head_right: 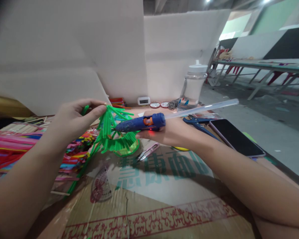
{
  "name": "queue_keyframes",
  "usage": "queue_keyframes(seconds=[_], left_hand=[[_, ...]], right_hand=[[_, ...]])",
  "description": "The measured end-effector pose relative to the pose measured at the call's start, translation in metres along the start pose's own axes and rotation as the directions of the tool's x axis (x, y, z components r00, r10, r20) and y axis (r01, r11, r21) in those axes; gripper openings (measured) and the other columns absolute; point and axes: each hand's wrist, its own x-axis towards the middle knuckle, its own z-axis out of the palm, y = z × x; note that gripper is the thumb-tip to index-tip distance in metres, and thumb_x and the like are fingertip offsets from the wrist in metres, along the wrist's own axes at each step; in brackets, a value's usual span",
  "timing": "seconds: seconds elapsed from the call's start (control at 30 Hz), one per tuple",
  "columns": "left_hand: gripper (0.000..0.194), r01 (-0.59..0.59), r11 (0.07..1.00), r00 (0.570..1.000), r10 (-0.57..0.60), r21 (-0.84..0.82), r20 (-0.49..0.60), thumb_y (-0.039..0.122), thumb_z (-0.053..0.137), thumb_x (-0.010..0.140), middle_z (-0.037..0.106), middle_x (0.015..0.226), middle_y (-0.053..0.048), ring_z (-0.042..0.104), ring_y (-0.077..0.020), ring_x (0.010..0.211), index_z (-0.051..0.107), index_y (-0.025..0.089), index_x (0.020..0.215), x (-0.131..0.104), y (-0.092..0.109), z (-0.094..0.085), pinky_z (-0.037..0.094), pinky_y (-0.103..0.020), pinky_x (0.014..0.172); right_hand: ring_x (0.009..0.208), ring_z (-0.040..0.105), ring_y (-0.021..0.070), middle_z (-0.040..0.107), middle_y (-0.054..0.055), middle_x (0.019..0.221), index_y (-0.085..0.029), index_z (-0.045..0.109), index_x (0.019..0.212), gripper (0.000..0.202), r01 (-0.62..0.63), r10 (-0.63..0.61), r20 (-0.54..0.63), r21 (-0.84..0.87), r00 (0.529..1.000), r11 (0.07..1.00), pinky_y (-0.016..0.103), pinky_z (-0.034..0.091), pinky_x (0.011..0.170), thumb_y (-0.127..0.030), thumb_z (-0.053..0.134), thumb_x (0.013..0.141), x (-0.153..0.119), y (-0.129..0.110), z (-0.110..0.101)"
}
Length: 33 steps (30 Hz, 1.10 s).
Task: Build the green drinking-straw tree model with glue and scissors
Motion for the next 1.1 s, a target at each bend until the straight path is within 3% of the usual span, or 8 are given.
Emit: queue_keyframes(seconds=[0.13, 0.3, 0.7, 0.9, 1.1], left_hand=[[0.036, 0.016, 1.0, 1.0, -0.016, 0.004, 0.005, 0.056, 0.056, 0.087, 0.074, 0.098, -0.001, 0.064, -0.0238, 0.091, 0.073, 0.029, 0.103, -0.0005, 0.0011, -0.0006, 0.047, -0.032, 0.083], [0.036, 0.006, 1.0, 1.0, -0.006, 0.005, -0.001, 0.056, 0.056, 0.087, 0.074, 0.098, -0.002, 0.063, -0.0238, 0.092, 0.073, 0.029, 0.104, -0.0004, 0.0002, -0.0001, 0.047, -0.032, 0.083], [0.037, -0.002, 1.0, 1.0, 0.002, 0.018, -0.023, 0.055, 0.056, 0.086, 0.075, 0.095, -0.001, 0.065, -0.022, 0.086, 0.074, 0.027, 0.103, 0.0013, -0.0033, 0.0016, 0.049, -0.03, 0.078], [0.037, -0.018, 1.0, 1.0, 0.018, 0.021, -0.01, 0.053, 0.055, 0.087, 0.075, 0.096, -0.002, 0.066, -0.0215, 0.086, 0.074, 0.026, 0.103, 0.0008, -0.0004, 0.0008, 0.049, -0.03, 0.08], [0.038, -0.01, 0.999, 1.0, 0.01, 0.05, -0.017, 0.053, 0.055, 0.087, 0.075, 0.095, -0.001, 0.066, -0.0209, 0.083, 0.074, 0.025, 0.105, 0.0006, -0.0002, -0.0001, 0.049, -0.03, 0.079]], right_hand=[[0.098, 0.069, 0.0243, 0.073, 0.003, 0.11, -0.028, 0.068, 0.115, 0.034, -0.015, 0.015, 0.027, -0.002, 1.0, 1.0, 0.039, 0.057, 0.088, -0.036, 0.07, 0.082, 0.0008, -0.0036, -0.0005], [0.109, 0.065, 0.0256, 0.069, 0.004, 0.121, -0.029, 0.066, 0.12, 0.039, 0.039, -0.039, 0.029, 0.007, 0.999, 0.999, 0.04, 0.054, 0.095, -0.038, 0.071, 0.082, 0.0016, -0.0025, -0.0006], [0.089, 0.069, 0.0234, 0.073, 0.003, 0.1, -0.025, 0.07, 0.094, 0.019, 0.005, -0.009, -0.04, -0.088, 0.999, 0.996, 0.036, 0.057, 0.079, -0.037, 0.072, 0.08, -0.0011, 0.0017, 0.001], [0.101, 0.068, 0.0262, 0.074, 0.004, 0.103, -0.027, 0.071, 0.106, 0.028, 0.041, -0.042, -0.018, -0.076, 0.999, 0.996, 0.04, 0.056, 0.092, -0.039, 0.072, 0.08, -0.0005, -0.0028, -0.0003], [0.093, 0.07, 0.0262, 0.074, 0.004, 0.105, -0.028, 0.069, 0.114, 0.038, -0.036, 0.03, -0.096, -0.056, 0.995, 0.998, 0.04, 0.059, 0.083, -0.041, 0.073, 0.079, -0.0023, 0.0041, 0.0009]])
